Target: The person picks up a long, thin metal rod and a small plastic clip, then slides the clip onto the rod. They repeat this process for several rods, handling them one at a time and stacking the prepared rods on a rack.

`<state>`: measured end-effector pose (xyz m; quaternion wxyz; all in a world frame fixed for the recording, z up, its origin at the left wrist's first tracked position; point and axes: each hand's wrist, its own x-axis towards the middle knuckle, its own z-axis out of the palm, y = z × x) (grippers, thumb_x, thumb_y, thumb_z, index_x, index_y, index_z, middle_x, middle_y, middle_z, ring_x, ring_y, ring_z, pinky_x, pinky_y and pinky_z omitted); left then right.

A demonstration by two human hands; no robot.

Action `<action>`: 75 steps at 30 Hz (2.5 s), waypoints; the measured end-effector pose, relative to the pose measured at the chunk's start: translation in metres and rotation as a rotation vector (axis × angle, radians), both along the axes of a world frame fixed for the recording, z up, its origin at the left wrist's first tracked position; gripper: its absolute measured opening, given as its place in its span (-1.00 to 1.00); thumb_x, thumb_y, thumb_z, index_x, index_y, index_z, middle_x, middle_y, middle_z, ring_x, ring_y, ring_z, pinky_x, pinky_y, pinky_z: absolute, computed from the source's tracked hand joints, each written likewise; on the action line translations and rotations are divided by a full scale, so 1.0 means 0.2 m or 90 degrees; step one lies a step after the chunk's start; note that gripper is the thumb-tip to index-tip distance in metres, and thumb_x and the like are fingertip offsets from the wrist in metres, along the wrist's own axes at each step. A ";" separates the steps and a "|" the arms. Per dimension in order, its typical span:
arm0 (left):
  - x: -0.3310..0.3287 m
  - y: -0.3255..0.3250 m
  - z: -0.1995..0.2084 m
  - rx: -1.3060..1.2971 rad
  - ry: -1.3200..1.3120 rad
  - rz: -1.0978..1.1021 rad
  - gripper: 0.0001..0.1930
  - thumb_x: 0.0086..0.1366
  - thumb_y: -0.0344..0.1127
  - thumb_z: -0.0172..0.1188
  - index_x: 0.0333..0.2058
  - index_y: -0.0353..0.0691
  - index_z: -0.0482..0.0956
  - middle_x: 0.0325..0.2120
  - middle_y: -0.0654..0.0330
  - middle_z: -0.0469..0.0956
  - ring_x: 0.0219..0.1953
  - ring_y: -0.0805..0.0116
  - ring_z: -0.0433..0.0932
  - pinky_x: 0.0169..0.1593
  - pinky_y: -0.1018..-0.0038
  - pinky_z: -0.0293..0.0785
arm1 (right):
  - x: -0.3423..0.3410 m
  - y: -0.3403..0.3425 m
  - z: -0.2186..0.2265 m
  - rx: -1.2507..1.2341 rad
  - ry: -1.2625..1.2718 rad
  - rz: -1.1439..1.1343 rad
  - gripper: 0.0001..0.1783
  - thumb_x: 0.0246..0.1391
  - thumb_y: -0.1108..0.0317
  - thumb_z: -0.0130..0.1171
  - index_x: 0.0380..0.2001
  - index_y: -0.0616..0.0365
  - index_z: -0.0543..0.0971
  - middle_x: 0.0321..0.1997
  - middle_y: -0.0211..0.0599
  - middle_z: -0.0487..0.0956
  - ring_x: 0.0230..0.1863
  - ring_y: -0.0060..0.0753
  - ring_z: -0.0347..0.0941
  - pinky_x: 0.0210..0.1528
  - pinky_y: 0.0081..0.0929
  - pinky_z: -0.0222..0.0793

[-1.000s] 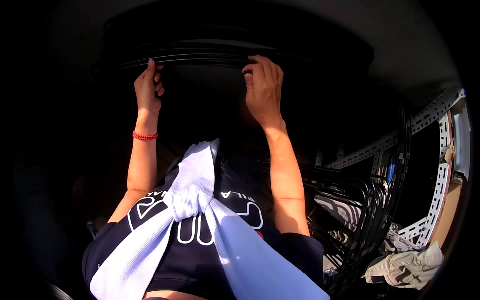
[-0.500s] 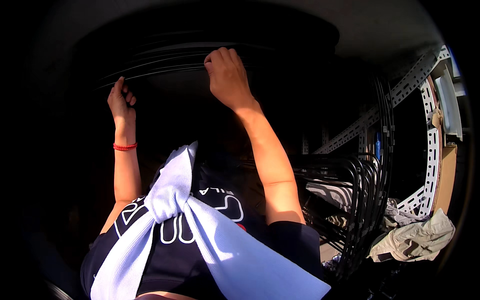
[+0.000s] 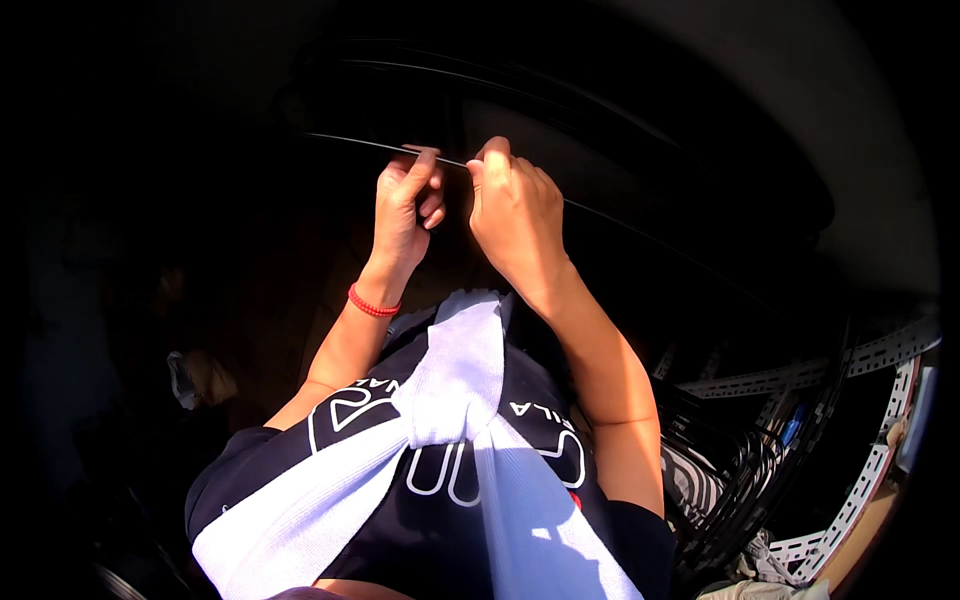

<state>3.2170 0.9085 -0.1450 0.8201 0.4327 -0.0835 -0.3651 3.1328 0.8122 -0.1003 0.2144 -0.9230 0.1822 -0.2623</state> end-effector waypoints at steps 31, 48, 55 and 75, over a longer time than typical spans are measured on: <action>-0.06 -0.03 0.02 -0.075 -0.062 -0.065 -0.65 0.09 -0.29 0.22 -0.35 -0.32 0.21 -0.68 0.31 0.26 -0.75 0.68 0.18 -0.76 0.73 0.06 | -0.01 -0.03 0.25 0.159 0.453 -0.013 -0.46 0.19 0.04 -0.35 -0.48 0.28 0.44 -0.52 -0.01 0.46 -0.40 0.00 0.39 -0.30 -0.22 0.28; 0.02 -0.22 -0.06 -0.052 -0.047 -0.019 -0.81 0.08 -0.36 0.18 -0.45 -0.28 0.34 -0.75 0.42 0.20 -0.81 0.68 0.07 -0.72 0.69 -0.03 | 0.14 -0.32 0.11 0.126 0.551 0.166 -0.42 0.22 0.08 -0.42 -0.85 0.09 0.15 -0.85 -0.54 0.02 -0.76 -0.60 -0.13 -0.63 -0.52 -0.05; 0.03 -0.14 -0.07 -0.069 -0.044 -0.097 -0.68 0.15 -0.09 0.14 -0.37 -0.23 0.34 -0.71 0.41 0.20 -0.78 0.68 0.07 -0.72 0.72 -0.03 | 0.05 -0.27 0.10 0.159 0.436 0.068 -0.53 0.18 0.00 -0.30 -0.40 0.22 0.37 -0.62 -0.39 0.29 -0.55 -0.55 0.20 -0.45 -0.53 0.18; -0.27 -0.20 0.12 0.022 0.084 -0.474 -0.27 0.15 0.40 -0.44 -0.23 -0.22 0.34 -0.62 0.31 0.31 -0.78 0.62 0.03 -0.71 0.72 -0.07 | -0.37 -0.16 0.22 0.040 0.176 0.188 -0.81 -0.18 0.48 0.13 -0.46 0.30 0.36 -0.09 -0.12 0.34 -0.18 -0.11 0.39 -0.20 -0.37 0.37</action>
